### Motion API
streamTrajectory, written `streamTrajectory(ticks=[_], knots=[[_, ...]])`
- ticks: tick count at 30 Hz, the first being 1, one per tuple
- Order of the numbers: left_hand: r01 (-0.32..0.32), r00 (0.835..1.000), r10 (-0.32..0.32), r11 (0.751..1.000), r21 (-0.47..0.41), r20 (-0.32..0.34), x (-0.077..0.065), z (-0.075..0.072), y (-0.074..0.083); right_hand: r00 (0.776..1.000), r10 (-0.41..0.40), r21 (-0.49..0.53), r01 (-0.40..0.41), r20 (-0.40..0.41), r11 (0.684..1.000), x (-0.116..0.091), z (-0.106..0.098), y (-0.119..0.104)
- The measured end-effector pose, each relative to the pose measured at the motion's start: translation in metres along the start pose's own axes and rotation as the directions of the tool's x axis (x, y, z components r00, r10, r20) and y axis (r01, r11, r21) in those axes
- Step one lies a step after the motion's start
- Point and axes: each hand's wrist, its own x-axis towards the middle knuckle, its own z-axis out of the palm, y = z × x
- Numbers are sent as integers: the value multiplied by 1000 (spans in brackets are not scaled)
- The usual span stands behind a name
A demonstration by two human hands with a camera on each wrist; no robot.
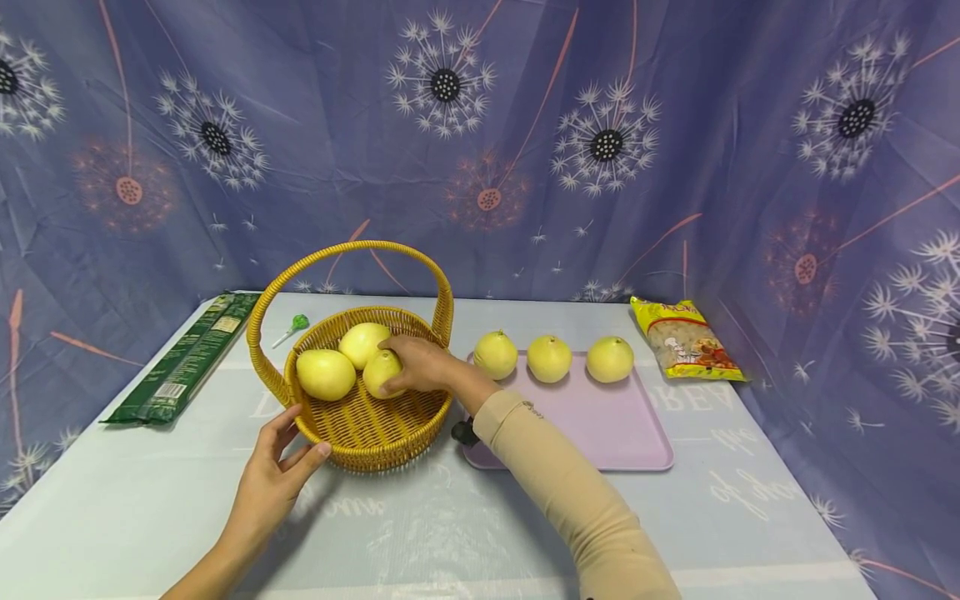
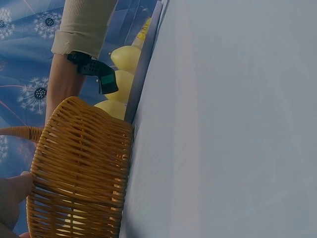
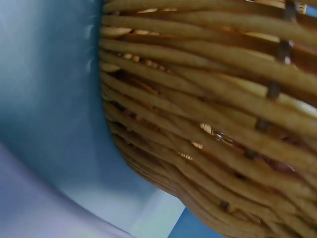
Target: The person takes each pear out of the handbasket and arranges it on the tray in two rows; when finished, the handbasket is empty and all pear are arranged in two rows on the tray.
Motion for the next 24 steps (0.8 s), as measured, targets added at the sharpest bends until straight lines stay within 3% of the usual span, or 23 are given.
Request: streamTrajectory(ticks=[12, 24], knots=[[-14, 1000, 14, 1000, -7, -13, 0, 0, -1, 996, -43, 64, 38, 79, 997, 1, 8, -6], [-13, 1000, 13, 1000, -9, -11, 0, 0, -1, 997, -53, 23, 52, 54, 998, -1, 7, -6]])
